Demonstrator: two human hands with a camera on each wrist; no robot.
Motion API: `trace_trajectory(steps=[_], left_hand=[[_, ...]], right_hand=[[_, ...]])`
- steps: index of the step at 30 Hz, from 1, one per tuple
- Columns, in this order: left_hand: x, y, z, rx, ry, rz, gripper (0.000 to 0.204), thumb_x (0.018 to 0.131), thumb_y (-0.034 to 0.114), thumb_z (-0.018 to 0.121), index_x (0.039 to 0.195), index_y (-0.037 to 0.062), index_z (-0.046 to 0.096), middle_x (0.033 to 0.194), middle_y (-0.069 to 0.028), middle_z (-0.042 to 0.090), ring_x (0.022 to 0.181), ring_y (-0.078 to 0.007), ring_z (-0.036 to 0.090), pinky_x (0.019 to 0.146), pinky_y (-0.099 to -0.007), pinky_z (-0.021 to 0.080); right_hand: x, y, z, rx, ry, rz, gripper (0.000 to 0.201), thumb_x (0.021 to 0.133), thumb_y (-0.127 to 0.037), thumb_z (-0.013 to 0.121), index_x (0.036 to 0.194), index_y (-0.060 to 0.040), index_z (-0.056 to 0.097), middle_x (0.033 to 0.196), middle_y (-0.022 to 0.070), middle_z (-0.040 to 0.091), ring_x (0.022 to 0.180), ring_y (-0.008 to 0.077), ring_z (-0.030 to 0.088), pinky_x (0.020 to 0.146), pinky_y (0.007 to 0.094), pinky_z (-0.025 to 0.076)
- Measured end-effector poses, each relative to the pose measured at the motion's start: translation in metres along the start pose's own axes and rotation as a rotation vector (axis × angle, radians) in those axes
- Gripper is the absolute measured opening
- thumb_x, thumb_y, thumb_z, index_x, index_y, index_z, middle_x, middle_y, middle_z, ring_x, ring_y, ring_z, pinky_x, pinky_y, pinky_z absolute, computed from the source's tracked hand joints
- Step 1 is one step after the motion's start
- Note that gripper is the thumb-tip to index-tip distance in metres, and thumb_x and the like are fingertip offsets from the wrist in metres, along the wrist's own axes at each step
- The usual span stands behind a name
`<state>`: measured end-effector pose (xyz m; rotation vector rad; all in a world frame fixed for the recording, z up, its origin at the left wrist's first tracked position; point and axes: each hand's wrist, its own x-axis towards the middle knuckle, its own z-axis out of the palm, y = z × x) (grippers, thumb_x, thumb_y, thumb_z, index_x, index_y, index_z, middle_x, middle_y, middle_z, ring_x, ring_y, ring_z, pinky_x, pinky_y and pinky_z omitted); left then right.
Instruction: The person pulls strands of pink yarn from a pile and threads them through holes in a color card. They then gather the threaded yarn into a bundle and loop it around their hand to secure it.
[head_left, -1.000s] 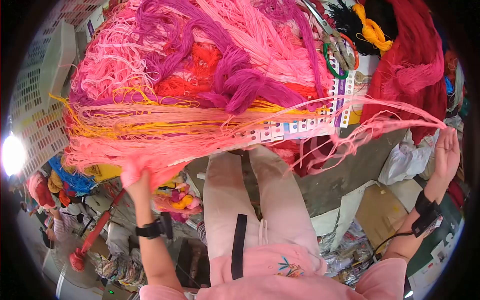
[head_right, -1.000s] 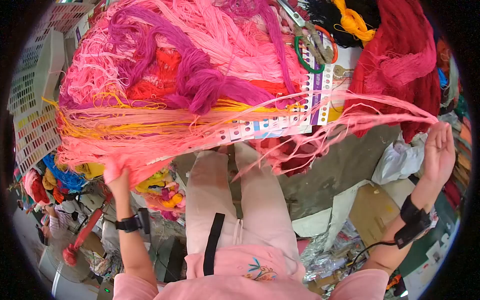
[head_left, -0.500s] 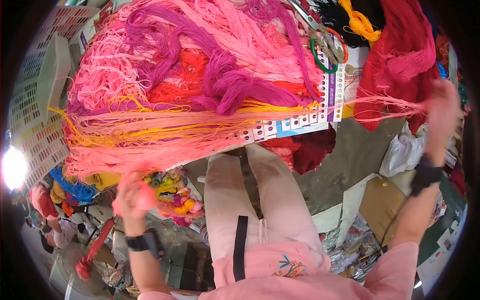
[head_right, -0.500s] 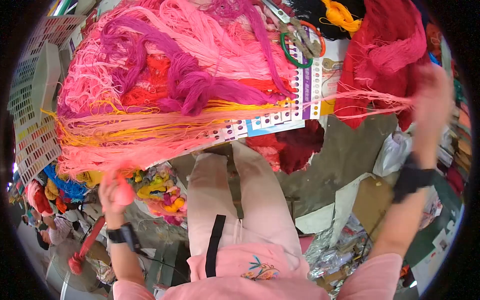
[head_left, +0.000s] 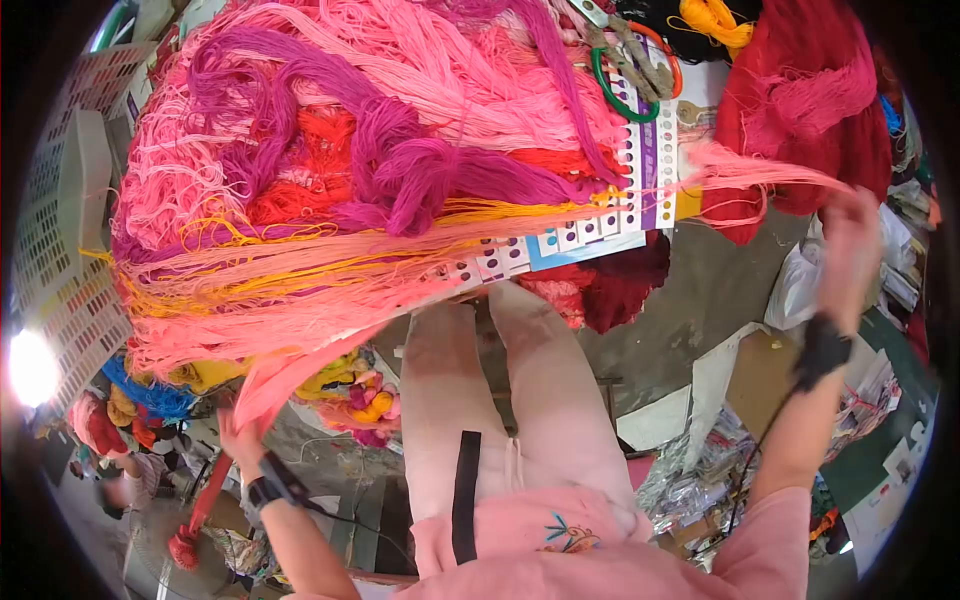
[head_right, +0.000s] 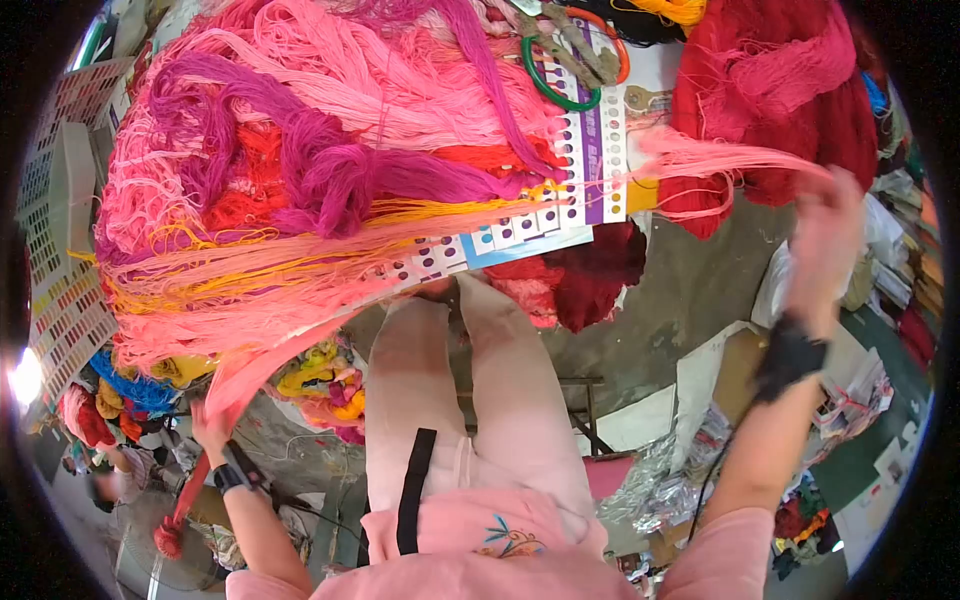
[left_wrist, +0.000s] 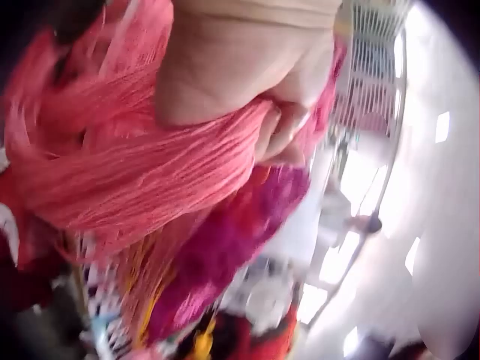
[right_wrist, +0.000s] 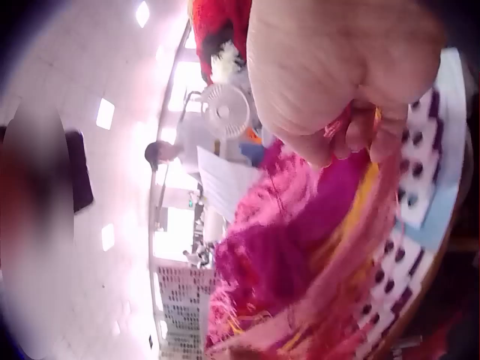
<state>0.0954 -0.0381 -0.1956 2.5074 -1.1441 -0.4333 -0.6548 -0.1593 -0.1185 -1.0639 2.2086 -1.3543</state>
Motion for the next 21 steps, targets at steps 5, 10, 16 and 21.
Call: trace_trajectory(steps=[5,10,16,21], left_hand=[[-0.007,0.044,-0.005,-1.124,-0.213,-0.74,0.016,0.077,0.006,0.047,0.09,-0.0012,0.052,0.069,-0.0057,0.055,0.05,-0.0085,0.044,0.053,-0.0204,0.042],[-0.063,0.195,0.094,-1.09,-0.904,-0.785,0.016,0.079,0.011,0.049,0.088,-0.0009,0.054,0.067,-0.0045,0.056,0.037,-0.0014,0.033,0.038,-0.0151,0.029],[-0.118,0.276,0.174,-0.639,-1.227,-0.417,0.015,0.08,0.013,0.05,0.088,0.0009,0.053,0.061,-0.0013,0.051,0.039,-0.0038,0.034,0.037,-0.0165,0.026],[-0.131,0.256,0.205,-0.515,-1.248,0.026,0.013,0.082,0.013,0.045,0.084,0.0018,0.052,0.05,-0.0012,0.043,0.036,-0.0067,0.037,0.035,-0.0212,0.029]], right_hand=[[0.004,-0.063,-0.022,-0.074,-0.097,-0.509,0.021,0.077,-0.005,0.045,0.096,0.0032,0.049,0.094,0.0106,0.05,0.091,0.0145,0.047,0.086,0.0275,0.035],[-0.123,-0.036,0.139,0.196,-0.54,0.296,0.009,0.07,-0.005,0.058,0.079,-0.0016,0.06,0.076,0.0022,0.058,0.068,0.0094,0.052,0.061,0.0217,0.042],[-0.21,0.002,0.21,-0.053,-0.551,-0.239,0.012,0.06,0.0,0.057,0.071,-0.0035,0.053,0.07,0.0066,0.05,0.067,0.0234,0.049,0.062,0.0331,0.038],[-0.221,0.017,0.205,-0.172,-0.529,-0.395,0.019,0.056,0.002,0.055,0.074,-0.0062,0.052,0.072,0.0055,0.048,0.071,0.024,0.045,0.064,0.0351,0.034]])
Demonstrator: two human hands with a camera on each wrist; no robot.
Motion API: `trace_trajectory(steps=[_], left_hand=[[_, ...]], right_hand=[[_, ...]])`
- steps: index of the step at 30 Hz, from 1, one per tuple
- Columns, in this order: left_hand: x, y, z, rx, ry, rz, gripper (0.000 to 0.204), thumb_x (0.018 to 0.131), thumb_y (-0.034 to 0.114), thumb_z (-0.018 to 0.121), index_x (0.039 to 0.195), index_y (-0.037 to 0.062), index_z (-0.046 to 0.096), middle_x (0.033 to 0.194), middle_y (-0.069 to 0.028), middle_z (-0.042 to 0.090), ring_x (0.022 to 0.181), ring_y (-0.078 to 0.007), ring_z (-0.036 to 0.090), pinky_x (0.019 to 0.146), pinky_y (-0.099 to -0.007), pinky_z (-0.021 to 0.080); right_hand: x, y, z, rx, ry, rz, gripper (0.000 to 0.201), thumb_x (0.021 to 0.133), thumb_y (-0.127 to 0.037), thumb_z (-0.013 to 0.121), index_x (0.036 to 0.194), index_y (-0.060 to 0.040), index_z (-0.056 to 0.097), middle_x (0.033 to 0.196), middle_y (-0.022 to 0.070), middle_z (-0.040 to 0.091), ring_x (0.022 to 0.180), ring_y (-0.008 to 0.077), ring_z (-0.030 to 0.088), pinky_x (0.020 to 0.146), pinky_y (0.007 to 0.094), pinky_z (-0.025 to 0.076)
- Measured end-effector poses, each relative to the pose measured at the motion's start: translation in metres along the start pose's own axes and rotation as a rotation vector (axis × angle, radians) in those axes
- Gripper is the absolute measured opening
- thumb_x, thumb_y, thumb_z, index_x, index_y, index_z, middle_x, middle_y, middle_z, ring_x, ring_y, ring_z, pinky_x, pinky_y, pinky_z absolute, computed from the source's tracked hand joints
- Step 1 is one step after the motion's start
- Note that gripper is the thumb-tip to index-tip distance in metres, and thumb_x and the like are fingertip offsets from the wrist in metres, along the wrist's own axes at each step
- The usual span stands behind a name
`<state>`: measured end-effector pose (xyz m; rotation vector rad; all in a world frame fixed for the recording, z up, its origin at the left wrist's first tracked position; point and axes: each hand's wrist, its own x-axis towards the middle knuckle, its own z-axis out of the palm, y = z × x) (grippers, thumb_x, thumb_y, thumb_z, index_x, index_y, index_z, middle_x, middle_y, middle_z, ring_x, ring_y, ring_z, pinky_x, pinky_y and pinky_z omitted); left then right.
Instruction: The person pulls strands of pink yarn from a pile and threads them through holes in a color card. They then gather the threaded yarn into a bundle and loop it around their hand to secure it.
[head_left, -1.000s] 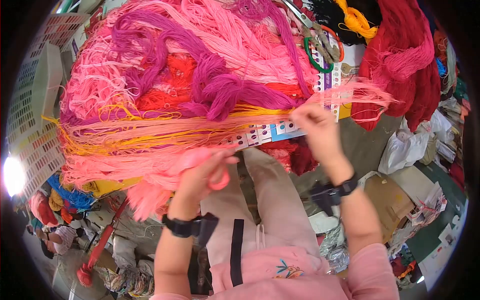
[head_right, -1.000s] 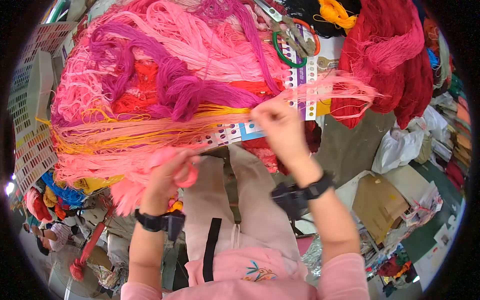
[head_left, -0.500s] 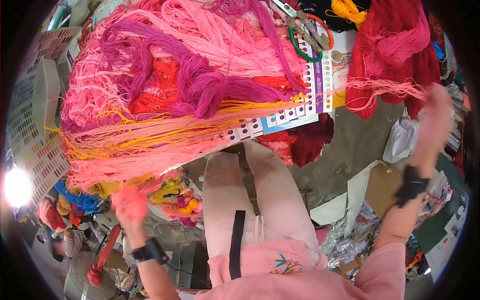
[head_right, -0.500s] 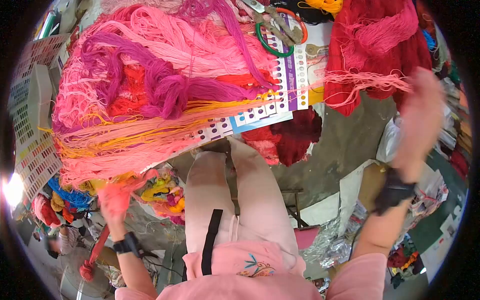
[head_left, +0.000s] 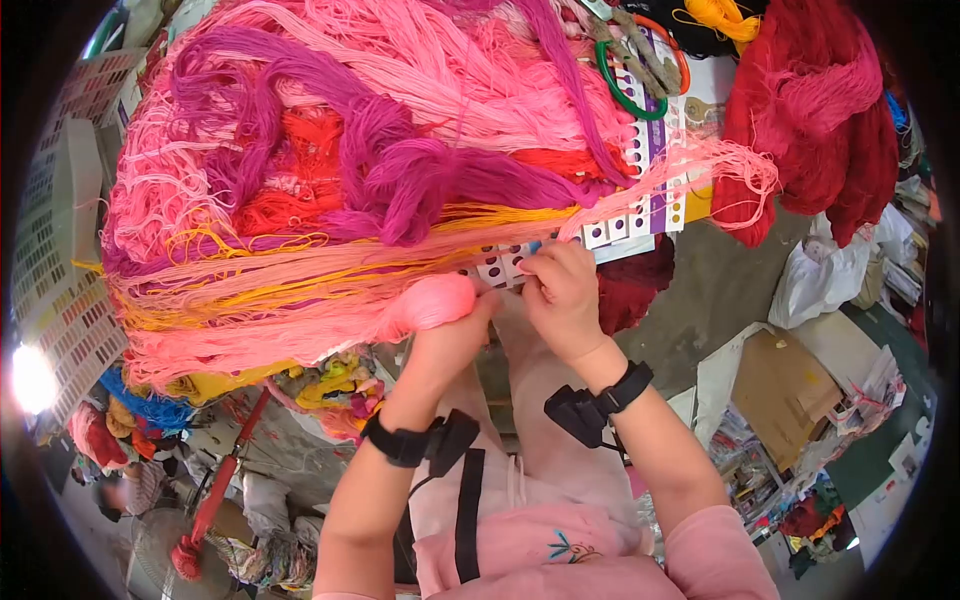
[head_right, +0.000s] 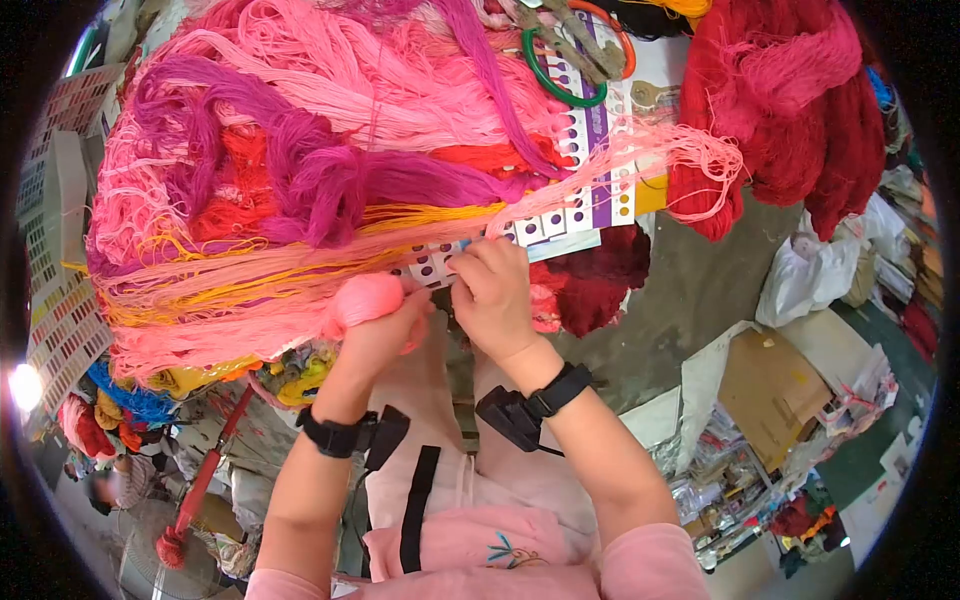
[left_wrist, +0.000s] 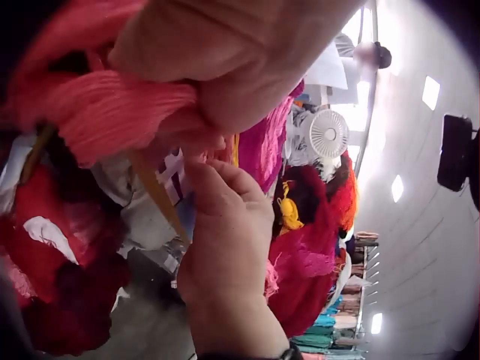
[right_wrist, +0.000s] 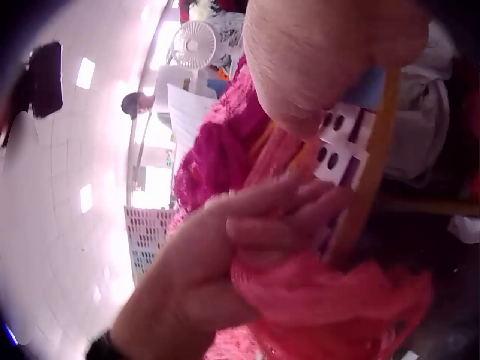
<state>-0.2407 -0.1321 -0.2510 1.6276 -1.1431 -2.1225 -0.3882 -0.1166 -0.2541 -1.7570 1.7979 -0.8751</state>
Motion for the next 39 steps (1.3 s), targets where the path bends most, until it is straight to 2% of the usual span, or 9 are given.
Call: trace_trajectory(steps=[3,5,11,16,22,26,30,35,39], left_hand=[[-0.01,0.014,-0.009,-0.142,0.221,-0.118,0.013,0.082,0.011,0.043,0.089,0.0017,0.049,0.052,-0.0025,0.046,0.037,-0.0076,0.041,0.036,-0.0224,0.032],[-0.008,0.021,0.0,-0.122,0.175,-0.115,0.013,0.082,0.01,0.042,0.09,0.002,0.048,0.052,-0.0024,0.046,0.037,-0.0078,0.041,0.036,-0.0222,0.032],[0.0,0.02,-0.001,-0.346,0.076,-0.212,0.011,0.082,0.008,0.042,0.087,0.0014,0.049,0.053,-0.0011,0.047,0.038,-0.0064,0.039,0.038,-0.0196,0.031],[0.002,0.01,0.006,-0.482,0.045,-0.101,0.01,0.08,0.01,0.045,0.085,0.0029,0.051,0.052,-0.0013,0.047,0.037,-0.0062,0.038,0.036,-0.0203,0.029],[0.003,0.007,0.0,-0.28,0.08,-0.145,0.008,0.078,0.011,0.048,0.078,0.003,0.051,0.053,0.0008,0.046,0.038,-0.0047,0.036,0.036,-0.0191,0.026],[-0.007,0.012,-0.028,-0.565,0.082,-0.168,0.005,0.075,0.009,0.052,0.076,0.0037,0.052,0.057,0.0014,0.047,0.041,-0.0032,0.036,0.038,-0.017,0.026],[-0.005,0.019,-0.026,-0.369,0.023,-0.201,0.013,0.078,0.012,0.053,0.085,0.0019,0.053,0.06,0.0007,0.048,0.042,-0.0034,0.034,0.039,-0.0174,0.026],[-0.015,0.024,-0.036,-0.733,-0.107,-0.153,0.021,0.083,0.01,0.044,0.099,-0.0008,0.051,0.061,-0.0005,0.049,0.039,-0.004,0.033,0.036,-0.0181,0.025],[-0.014,0.037,-0.033,-0.77,-0.211,-0.192,0.02,0.082,0.011,0.043,0.097,0.0006,0.051,0.058,-0.0001,0.048,0.039,-0.0041,0.034,0.037,-0.018,0.026]], right_hand=[[-0.002,0.0,-0.003,0.01,-0.002,-0.06,0.024,0.055,0.0,0.056,0.079,-0.0053,0.053,0.076,0.0068,0.047,0.072,0.0253,0.045,0.064,0.034,0.034],[-0.003,-0.013,-0.002,-0.044,-0.166,-0.075,0.033,0.056,-0.003,0.056,0.089,-0.004,0.052,0.083,0.009,0.046,0.073,0.0263,0.044,0.065,0.0344,0.034],[-0.007,-0.021,-0.004,-0.181,-0.209,-0.107,0.044,0.055,-0.004,0.056,0.098,-0.0021,0.048,0.091,0.0113,0.044,0.075,0.0275,0.043,0.064,0.0364,0.035],[-0.007,-0.011,-0.007,0.053,-0.233,-0.066,0.039,0.055,-0.002,0.053,0.094,-0.0016,0.051,0.089,0.0115,0.046,0.077,0.0286,0.045,0.067,0.0367,0.036],[0.0,-0.009,-0.005,0.186,-0.174,0.048,0.027,0.057,0.001,0.05,0.083,-0.0023,0.055,0.08,0.0104,0.05,0.075,0.0279,0.049,0.065,0.0352,0.039],[0.0,-0.007,-0.007,0.175,-0.229,0.066,0.026,0.058,0.003,0.05,0.082,-0.0036,0.058,0.082,0.0099,0.051,0.072,0.0259,0.05,0.063,0.0318,0.041],[0.0,-0.009,-0.004,0.169,-0.188,0.065,0.025,0.058,0.003,0.05,0.082,-0.0038,0.058,0.081,0.0099,0.052,0.07,0.026,0.05,0.063,0.0323,0.04],[-0.001,-0.006,-0.003,0.145,-0.154,0.037,0.024,0.061,0.004,0.05,0.083,-0.0039,0.054,0.081,0.0108,0.052,0.07,0.0272,0.051,0.062,0.0322,0.04],[-0.001,-0.01,-0.001,0.239,-0.13,0.087,0.018,0.063,0.002,0.051,0.081,-0.0036,0.052,0.077,0.0089,0.053,0.07,0.0255,0.052,0.058,0.0341,0.039]])
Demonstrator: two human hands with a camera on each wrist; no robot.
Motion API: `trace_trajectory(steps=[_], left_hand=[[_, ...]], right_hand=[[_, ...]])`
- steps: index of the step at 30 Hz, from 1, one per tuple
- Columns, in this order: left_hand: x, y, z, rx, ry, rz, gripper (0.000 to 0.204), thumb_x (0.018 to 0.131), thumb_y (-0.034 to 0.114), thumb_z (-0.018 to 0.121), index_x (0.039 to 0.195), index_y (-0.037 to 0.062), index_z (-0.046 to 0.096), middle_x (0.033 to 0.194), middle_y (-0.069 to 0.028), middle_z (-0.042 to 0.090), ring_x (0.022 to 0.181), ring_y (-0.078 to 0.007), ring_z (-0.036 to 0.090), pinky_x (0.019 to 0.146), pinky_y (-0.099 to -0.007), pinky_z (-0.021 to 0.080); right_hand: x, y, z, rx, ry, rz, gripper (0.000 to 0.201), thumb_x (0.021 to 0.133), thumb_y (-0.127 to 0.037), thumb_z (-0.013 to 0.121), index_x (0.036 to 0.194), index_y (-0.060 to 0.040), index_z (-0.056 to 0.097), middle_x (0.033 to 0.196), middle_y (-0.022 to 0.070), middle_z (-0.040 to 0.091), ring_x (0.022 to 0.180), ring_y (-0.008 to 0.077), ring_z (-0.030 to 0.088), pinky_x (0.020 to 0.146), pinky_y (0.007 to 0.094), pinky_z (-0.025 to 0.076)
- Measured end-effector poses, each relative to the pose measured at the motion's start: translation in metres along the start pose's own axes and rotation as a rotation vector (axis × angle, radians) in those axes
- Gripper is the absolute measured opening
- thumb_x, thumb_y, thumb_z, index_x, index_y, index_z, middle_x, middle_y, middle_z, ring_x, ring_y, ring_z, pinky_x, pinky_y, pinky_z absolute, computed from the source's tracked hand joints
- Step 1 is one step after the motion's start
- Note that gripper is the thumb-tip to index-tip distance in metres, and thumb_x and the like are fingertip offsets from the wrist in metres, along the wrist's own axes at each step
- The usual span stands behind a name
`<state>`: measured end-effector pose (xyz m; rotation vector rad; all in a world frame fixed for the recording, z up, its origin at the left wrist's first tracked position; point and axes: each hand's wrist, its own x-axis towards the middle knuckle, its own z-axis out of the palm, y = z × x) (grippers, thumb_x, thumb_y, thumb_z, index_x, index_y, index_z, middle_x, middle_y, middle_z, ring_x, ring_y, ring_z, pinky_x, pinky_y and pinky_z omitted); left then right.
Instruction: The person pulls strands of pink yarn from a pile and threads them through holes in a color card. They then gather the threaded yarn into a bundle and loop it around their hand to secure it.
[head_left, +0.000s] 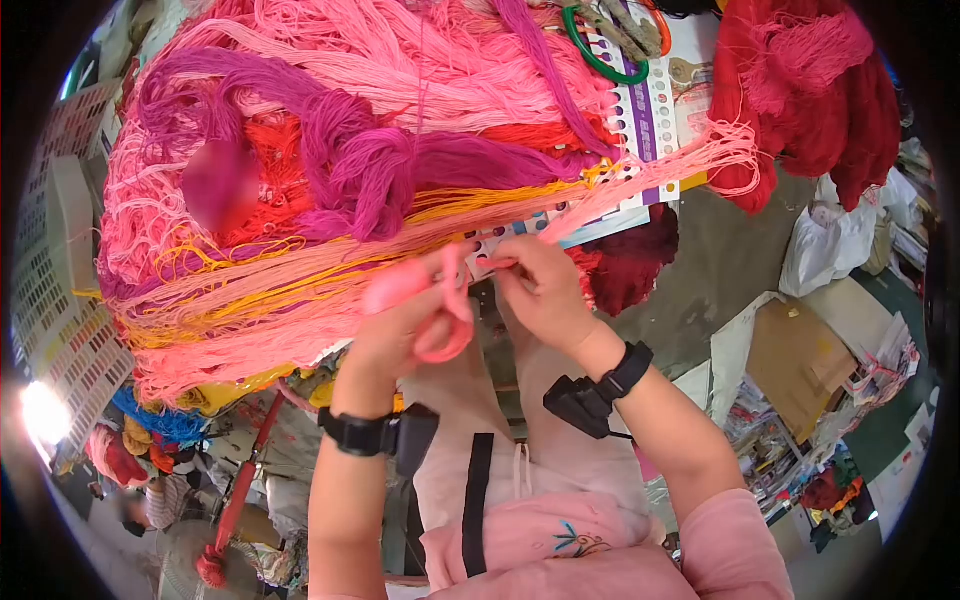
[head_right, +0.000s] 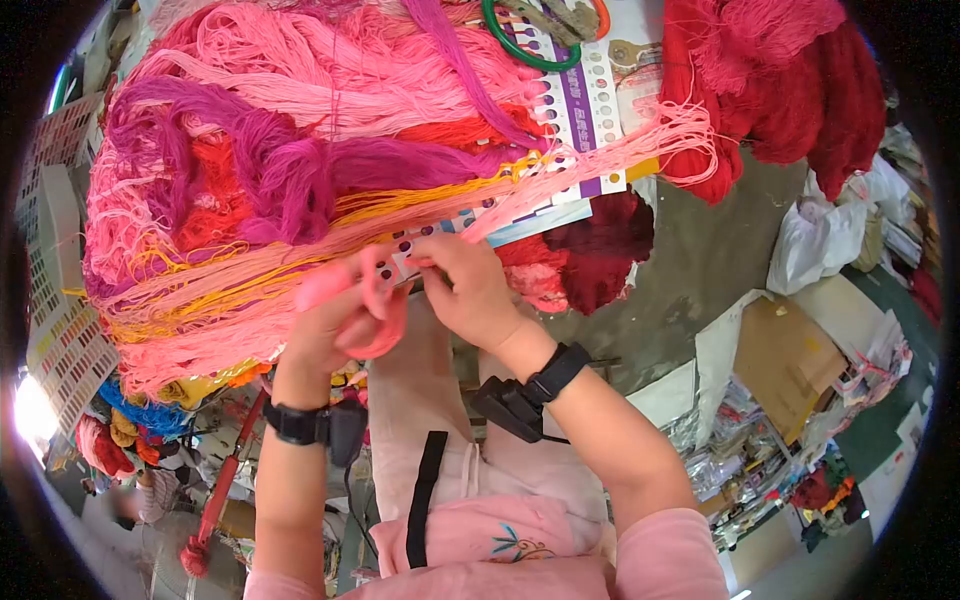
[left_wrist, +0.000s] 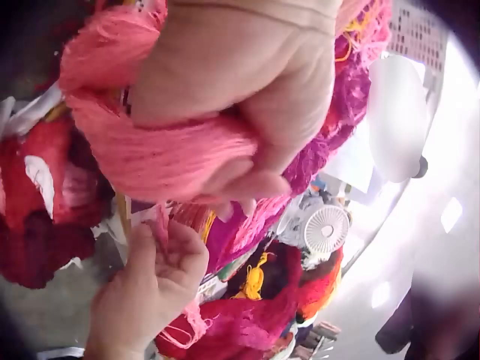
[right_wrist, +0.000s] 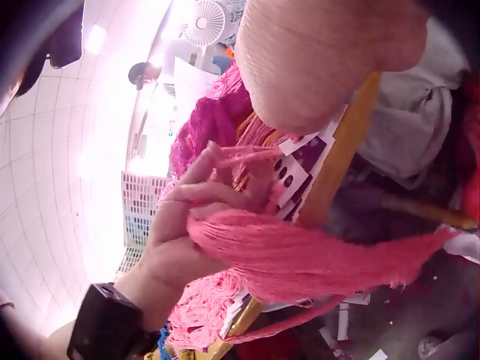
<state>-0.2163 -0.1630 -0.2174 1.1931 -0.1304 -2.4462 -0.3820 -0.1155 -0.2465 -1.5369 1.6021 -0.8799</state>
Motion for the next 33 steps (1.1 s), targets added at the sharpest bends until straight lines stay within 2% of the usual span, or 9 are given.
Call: trace_trajectory(steps=[2,5,11,15,17,20,23,29,33], left_hand=[[0.021,-0.013,0.0,0.455,-0.042,-0.061,0.016,0.082,0.012,0.044,0.093,0.003,0.051,0.056,-0.0002,0.048,0.04,-0.0045,0.037,0.037,-0.0177,0.027],[0.025,-0.011,-0.01,0.57,0.073,-0.011,0.012,0.082,0.015,0.046,0.088,0.0055,0.05,0.055,-0.0009,0.049,0.041,-0.0051,0.04,0.037,-0.0174,0.027],[-0.052,0.043,-0.049,0.099,0.458,0.035,0.013,0.082,0.021,0.048,0.085,0.0088,0.049,0.053,0.0005,0.045,0.037,-0.0029,0.039,0.031,-0.0162,0.028],[-0.137,0.091,-0.114,-0.163,0.479,0.29,0.015,0.085,0.018,0.04,0.083,0.0063,0.048,0.046,0.0043,0.036,0.035,-0.0012,0.033,0.03,-0.0148,0.025],[-0.163,0.113,-0.094,-0.239,0.614,0.442,0.018,0.086,0.017,0.038,0.083,0.0026,0.048,0.047,0.0041,0.037,0.036,-0.0011,0.033,0.031,-0.014,0.024],[-0.204,0.136,-0.188,-0.426,0.554,0.72,0.02,0.085,0.016,0.039,0.087,-0.0019,0.049,0.051,0.0036,0.04,0.038,-0.0001,0.032,0.032,-0.0129,0.023],[-0.18,0.11,-0.098,0.115,0.668,0.717,0.022,0.083,0.015,0.043,0.093,-0.003,0.052,0.056,0.0031,0.043,0.039,-0.0007,0.031,0.034,-0.0142,0.023],[-0.078,0.017,-0.024,0.488,0.268,0.268,0.024,0.079,0.013,0.05,0.099,-0.0003,0.053,0.066,0.0005,0.052,0.045,-0.0025,0.037,0.039,-0.0168,0.027],[-0.021,-0.005,0.0,0.776,0.173,0.41,0.022,0.08,0.013,0.049,0.098,0.0008,0.053,0.057,-0.0003,0.046,0.045,-0.0055,0.039,0.04,-0.0189,0.029]], right_hand=[[0.002,-0.005,0.0,0.419,0.084,0.261,0.015,0.065,-0.001,0.053,0.079,-0.0046,0.052,0.076,0.0099,0.053,0.068,0.0254,0.052,0.054,0.0335,0.039],[0.005,-0.001,0.001,0.201,-0.003,0.19,0.024,0.064,0.003,0.053,0.087,-0.0012,0.05,0.083,0.0109,0.051,0.071,0.0219,0.053,0.061,0.0249,0.043],[0.007,-0.009,0.01,-0.259,-0.028,0.07,0.031,0.059,-0.015,0.061,0.087,-0.0065,0.05,0.08,0.0084,0.043,0.073,0.0247,0.047,0.058,0.0352,0.036],[0.009,-0.011,0.008,-0.233,-0.078,0.117,0.03,0.058,-0.014,0.06,0.085,-0.0053,0.051,0.081,0.0096,0.044,0.078,0.0267,0.047,0.064,0.0373,0.036],[0.01,-0.012,0.007,-0.289,-0.092,0.087,0.029,0.058,-0.013,0.059,0.085,-0.0048,0.051,0.081,0.0101,0.044,0.078,0.0275,0.047,0.064,0.0382,0.037],[0.011,-0.009,0.0,-0.158,-0.103,0.008,0.027,0.058,-0.006,0.055,0.085,-0.0031,0.051,0.082,0.0122,0.045,0.077,0.0306,0.048,0.063,0.0385,0.039],[0.014,-0.002,0.003,-0.098,-0.155,0.077,0.024,0.06,-0.001,0.052,0.084,-0.005,0.053,0.08,0.0119,0.047,0.076,0.0291,0.049,0.063,0.0378,0.039],[0.017,-0.019,0.004,-0.181,-0.162,0.132,0.029,0.058,-0.01,0.064,0.083,-0.0052,0.051,0.082,0.0113,0.046,0.076,0.0289,0.049,0.063,0.0359,0.041],[0.017,-0.019,0.0,-0.168,-0.195,0.124,0.043,0.051,-0.019,0.072,0.085,-0.0048,0.05,0.087,0.0108,0.044,0.078,0.0278,0.049,0.064,0.0346,0.041]])
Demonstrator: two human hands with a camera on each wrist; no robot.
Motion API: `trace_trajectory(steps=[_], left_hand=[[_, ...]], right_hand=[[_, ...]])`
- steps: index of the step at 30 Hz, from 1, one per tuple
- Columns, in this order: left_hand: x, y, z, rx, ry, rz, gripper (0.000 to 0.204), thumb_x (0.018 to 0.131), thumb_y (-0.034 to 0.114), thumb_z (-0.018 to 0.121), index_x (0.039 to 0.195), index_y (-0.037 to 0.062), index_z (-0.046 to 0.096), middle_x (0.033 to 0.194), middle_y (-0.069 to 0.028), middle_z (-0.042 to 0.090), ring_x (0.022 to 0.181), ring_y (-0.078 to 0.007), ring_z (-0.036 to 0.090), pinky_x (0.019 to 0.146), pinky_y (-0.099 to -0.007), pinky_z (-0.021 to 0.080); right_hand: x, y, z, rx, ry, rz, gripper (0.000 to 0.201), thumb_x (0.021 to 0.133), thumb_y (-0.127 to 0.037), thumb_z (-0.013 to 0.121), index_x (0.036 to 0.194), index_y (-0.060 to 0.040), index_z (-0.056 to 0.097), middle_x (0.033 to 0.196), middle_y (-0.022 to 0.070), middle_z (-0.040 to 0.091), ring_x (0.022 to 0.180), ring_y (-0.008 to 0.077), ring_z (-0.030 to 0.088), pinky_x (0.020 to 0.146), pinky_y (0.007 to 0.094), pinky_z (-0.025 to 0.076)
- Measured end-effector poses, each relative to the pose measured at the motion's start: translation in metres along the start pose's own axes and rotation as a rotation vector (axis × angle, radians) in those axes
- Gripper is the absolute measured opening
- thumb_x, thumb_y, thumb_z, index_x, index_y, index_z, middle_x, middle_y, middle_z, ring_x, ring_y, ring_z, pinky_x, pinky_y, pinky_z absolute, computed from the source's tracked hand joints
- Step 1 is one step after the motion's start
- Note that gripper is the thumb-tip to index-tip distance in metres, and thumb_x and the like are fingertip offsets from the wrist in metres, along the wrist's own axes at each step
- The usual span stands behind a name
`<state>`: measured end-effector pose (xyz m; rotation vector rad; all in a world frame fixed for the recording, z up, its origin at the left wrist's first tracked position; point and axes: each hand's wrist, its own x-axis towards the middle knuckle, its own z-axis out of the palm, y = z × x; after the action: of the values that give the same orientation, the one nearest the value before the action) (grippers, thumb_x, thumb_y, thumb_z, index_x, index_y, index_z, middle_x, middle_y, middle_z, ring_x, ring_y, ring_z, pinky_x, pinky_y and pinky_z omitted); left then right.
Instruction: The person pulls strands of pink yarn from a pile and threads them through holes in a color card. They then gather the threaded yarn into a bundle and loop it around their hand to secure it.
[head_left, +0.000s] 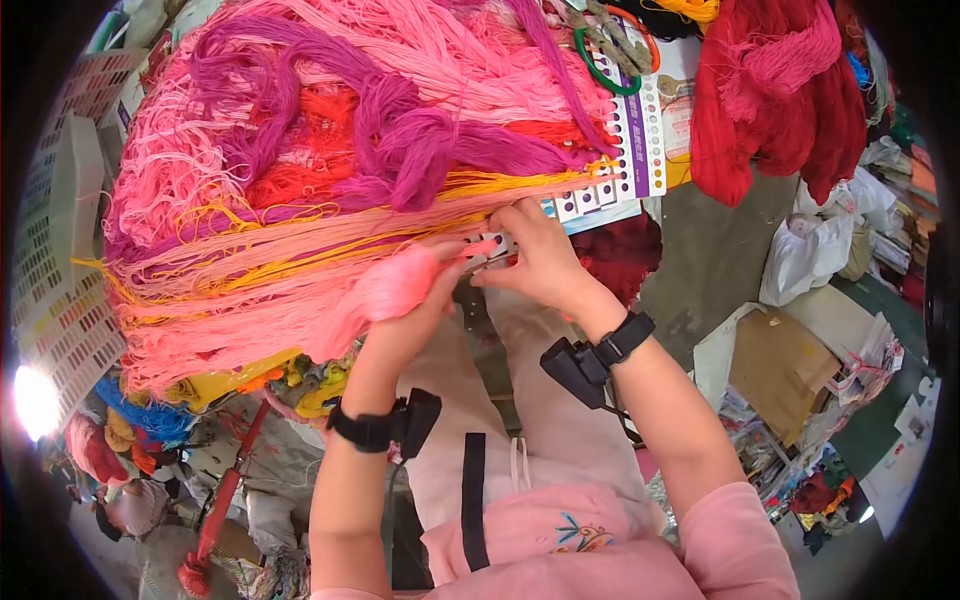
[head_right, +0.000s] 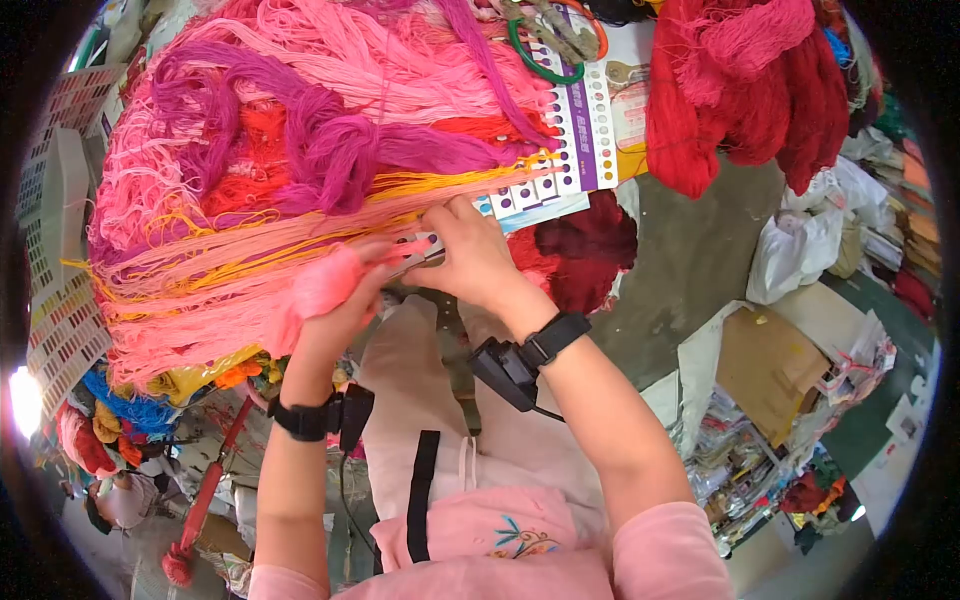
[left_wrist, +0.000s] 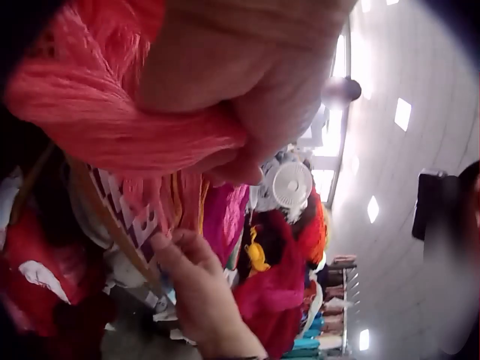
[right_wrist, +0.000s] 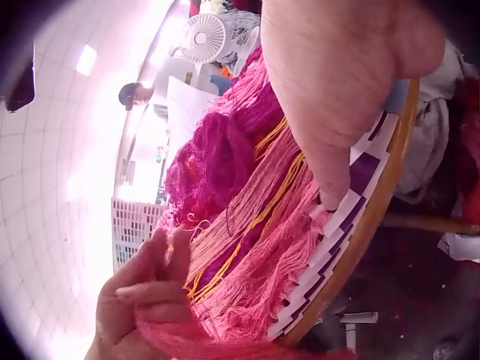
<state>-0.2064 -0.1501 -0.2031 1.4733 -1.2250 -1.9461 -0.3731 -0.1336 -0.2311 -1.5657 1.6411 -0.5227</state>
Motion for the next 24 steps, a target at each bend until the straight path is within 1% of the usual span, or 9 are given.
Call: trace_trajectory(steps=[2,5,7,12,14,15,17,20,24], left_hand=[[0.015,-0.018,0.003,0.169,-0.009,0.086,0.022,0.08,0.014,0.049,0.098,0.0019,0.053,0.057,-0.0012,0.046,0.045,-0.0063,0.04,0.04,-0.0203,0.03],[0.026,-0.032,-0.009,0.655,-0.033,0.641,0.016,0.079,0.015,0.05,0.089,0.0034,0.055,0.06,-0.0028,0.048,0.047,-0.0072,0.041,0.042,-0.0229,0.032],[0.019,-0.013,-0.016,0.549,-0.111,-0.035,0.011,0.078,0.015,0.052,0.079,0.0043,0.055,0.063,-0.0044,0.05,0.046,-0.0081,0.041,0.043,-0.0241,0.033],[0.017,0.013,-0.031,0.783,0.06,-0.007,0.012,0.08,0.015,0.049,0.078,0.0044,0.054,0.067,-0.0015,0.053,0.044,-0.008,0.04,0.04,-0.0226,0.031],[-0.013,0.037,-0.037,-0.079,0.255,-0.245,0.019,0.081,0.017,0.046,0.089,0.001,0.054,0.073,-0.0023,0.055,0.044,-0.0086,0.043,0.041,-0.0214,0.033],[-0.027,0.039,-0.037,-0.07,0.261,-0.248,0.019,0.081,0.017,0.046,0.089,0.001,0.054,0.073,-0.0023,0.055,0.044,-0.0086,0.043,0.041,-0.0214,0.033],[-0.05,0.041,-0.038,-0.559,0.069,-0.203,0.031,0.084,0.023,0.042,0.099,-0.0022,0.051,0.085,-0.0066,0.057,0.075,-0.0159,0.054,0.068,-0.0292,0.044],[-0.057,0.043,-0.007,-0.703,0.012,-0.171,0.044,0.085,0.031,0.039,0.11,-0.004,0.043,0.107,-0.012,0.05,0.092,-0.0187,0.05,0.079,-0.0311,0.04],[-0.054,0.027,0.003,-0.826,-0.014,-0.226,0.053,0.084,0.037,0.037,0.118,-0.0038,0.033,0.117,-0.0141,0.04,0.101,-0.0196,0.045,0.083,-0.0321,0.038]], right_hand=[[0.0,0.004,0.001,0.042,0.004,0.005,0.043,0.049,-0.023,0.071,0.084,-0.0059,0.051,0.085,0.0102,0.045,0.079,0.0274,0.049,0.065,0.0358,0.04],[0.001,0.005,0.001,0.083,0.026,-0.016,0.042,0.049,-0.024,0.07,0.083,-0.0067,0.052,0.083,0.0098,0.046,0.081,0.0273,0.048,0.065,0.0373,0.039],[-0.001,0.005,0.001,0.079,0.037,-0.035,0.041,0.05,-0.022,0.068,0.084,-0.0066,0.052,0.084,0.0101,0.046,0.081,0.0277,0.048,0.065,0.0375,0.039],[-0.002,0.008,0.004,0.036,0.052,-0.033,0.035,0.053,-0.018,0.065,0.084,-0.006,0.053,0.085,0.0114,0.047,0.083,0.0289,0.048,0.066,0.0377,0.039],[-0.002,0.009,0.002,0.076,0.082,-0.048,0.034,0.054,-0.016,0.064,0.084,-0.0052,0.052,0.086,0.0117,0.047,0.082,0.0293,0.048,0.066,0.0376,0.039],[-0.004,0.008,0.002,0.115,0.103,-0.056,0.032,0.055,-0.014,0.063,0.084,-0.0044,0.052,0.087,0.0121,0.047,0.082,0.0298,0.048,0.067,0.0376,0.039],[-0.01,0.003,0.003,0.208,0.131,-0.047,0.029,0.057,-0.011,0.062,0.084,-0.0031,0.052,0.089,0.0121,0.047,0.081,0.0293,0.048,0.065,0.0359,0.04],[-0.025,-0.032,0.001,0.394,0.147,0.05,0.017,0.066,-0.003,0.058,0.083,-0.0001,0.053,0.082,0.007,0.049,0.073,0.0192,0.051,0.057,0.0267,0.042],[-0.034,-0.077,-0.014,1.138,-0.28,0.452,0.007,0.075,-0.006,0.055,0.077,0.0013,0.056,0.068,-0.0007,0.049,0.059,0.0022,0.046,0.05,0.0171,0.037]])
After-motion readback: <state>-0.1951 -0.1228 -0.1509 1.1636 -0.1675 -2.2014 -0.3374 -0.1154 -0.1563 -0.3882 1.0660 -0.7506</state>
